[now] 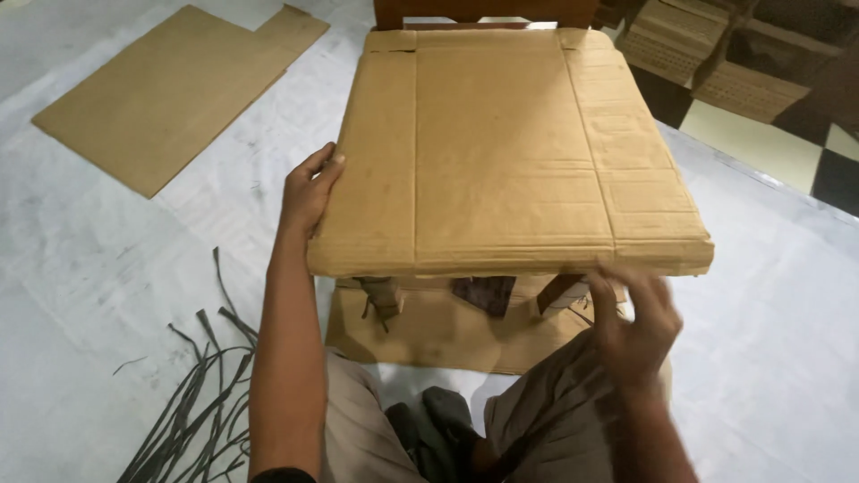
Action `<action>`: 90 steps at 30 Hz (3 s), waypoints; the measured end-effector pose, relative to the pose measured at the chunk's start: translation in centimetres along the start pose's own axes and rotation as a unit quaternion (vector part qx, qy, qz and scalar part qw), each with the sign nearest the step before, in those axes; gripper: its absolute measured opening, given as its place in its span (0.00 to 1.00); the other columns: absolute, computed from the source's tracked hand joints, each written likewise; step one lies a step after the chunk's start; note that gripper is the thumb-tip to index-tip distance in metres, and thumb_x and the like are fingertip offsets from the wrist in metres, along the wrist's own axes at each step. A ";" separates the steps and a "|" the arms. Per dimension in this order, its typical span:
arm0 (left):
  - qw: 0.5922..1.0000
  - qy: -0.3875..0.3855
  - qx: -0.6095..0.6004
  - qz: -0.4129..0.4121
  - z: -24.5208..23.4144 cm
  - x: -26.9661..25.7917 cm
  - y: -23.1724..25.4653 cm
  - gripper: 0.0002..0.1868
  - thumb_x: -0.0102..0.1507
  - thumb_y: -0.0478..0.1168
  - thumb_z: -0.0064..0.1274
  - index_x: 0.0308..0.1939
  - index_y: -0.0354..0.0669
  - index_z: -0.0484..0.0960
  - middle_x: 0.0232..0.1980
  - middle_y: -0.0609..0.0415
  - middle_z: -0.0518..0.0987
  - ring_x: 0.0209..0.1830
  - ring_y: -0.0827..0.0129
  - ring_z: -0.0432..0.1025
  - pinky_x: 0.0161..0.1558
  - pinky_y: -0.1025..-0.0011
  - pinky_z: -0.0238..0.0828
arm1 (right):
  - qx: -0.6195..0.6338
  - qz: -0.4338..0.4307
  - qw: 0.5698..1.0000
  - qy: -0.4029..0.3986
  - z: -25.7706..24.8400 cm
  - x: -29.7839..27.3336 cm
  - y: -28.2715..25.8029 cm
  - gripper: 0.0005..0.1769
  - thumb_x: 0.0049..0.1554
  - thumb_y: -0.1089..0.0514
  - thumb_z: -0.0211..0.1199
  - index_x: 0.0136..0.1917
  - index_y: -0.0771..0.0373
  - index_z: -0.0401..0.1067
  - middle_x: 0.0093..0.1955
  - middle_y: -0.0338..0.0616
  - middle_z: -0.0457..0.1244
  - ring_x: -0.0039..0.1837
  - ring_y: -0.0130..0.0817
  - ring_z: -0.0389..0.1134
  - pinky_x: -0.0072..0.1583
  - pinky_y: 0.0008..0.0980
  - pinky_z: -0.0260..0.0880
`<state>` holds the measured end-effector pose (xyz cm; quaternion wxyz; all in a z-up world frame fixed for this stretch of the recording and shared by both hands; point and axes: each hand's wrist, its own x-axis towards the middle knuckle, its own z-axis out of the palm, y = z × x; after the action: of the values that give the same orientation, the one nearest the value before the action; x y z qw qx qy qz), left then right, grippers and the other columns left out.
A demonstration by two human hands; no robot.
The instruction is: Packing a wooden chair with cardboard sheets and plastic straps.
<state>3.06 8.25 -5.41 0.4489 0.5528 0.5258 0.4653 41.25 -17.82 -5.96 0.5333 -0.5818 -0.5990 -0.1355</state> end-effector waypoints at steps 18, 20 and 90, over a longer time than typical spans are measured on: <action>0.765 -0.028 0.427 0.482 5.3 -10.4 2.5 0.29 0.62 0.57 0.61 0.68 0.71 0.77 0.68 0.64 0.78 0.68 0.58 0.71 0.67 0.46 0.65 | -0.140 -0.156 0.968 -0.138 4.8 4.7 2.3 0.28 0.53 0.39 0.71 0.67 0.36 0.76 0.69 0.34 0.67 0.72 0.41 0.64 0.73 0.44 0.50; 0.748 -0.001 0.447 0.491 5.8 -10.1 0.9 0.27 0.63 0.57 0.59 0.68 0.74 0.76 0.69 0.67 0.77 0.68 0.61 0.71 0.66 0.51 0.67 | -0.137 -0.157 0.969 -0.133 5.0 4.0 2.7 0.28 0.54 0.40 0.71 0.68 0.38 0.77 0.69 0.36 0.67 0.72 0.42 0.64 0.74 0.45 0.48; 0.767 0.307 0.376 -0.420 -16.6 -29.9 -36.8 0.18 0.60 0.36 0.59 0.54 0.38 0.81 0.58 0.43 0.77 0.60 0.45 0.74 0.57 0.47 0.77 | 0.021 -0.206 0.491 -0.846 25.3 -6.6 -15.5 0.26 0.62 0.43 0.54 0.71 0.52 0.68 0.54 0.51 0.73 0.55 0.53 0.76 0.58 0.55 0.73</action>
<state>-19.80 -19.92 -40.18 0.1705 0.2291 0.9480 0.1406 14.41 -6.13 -14.07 -0.2604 -0.2658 -0.8682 0.3282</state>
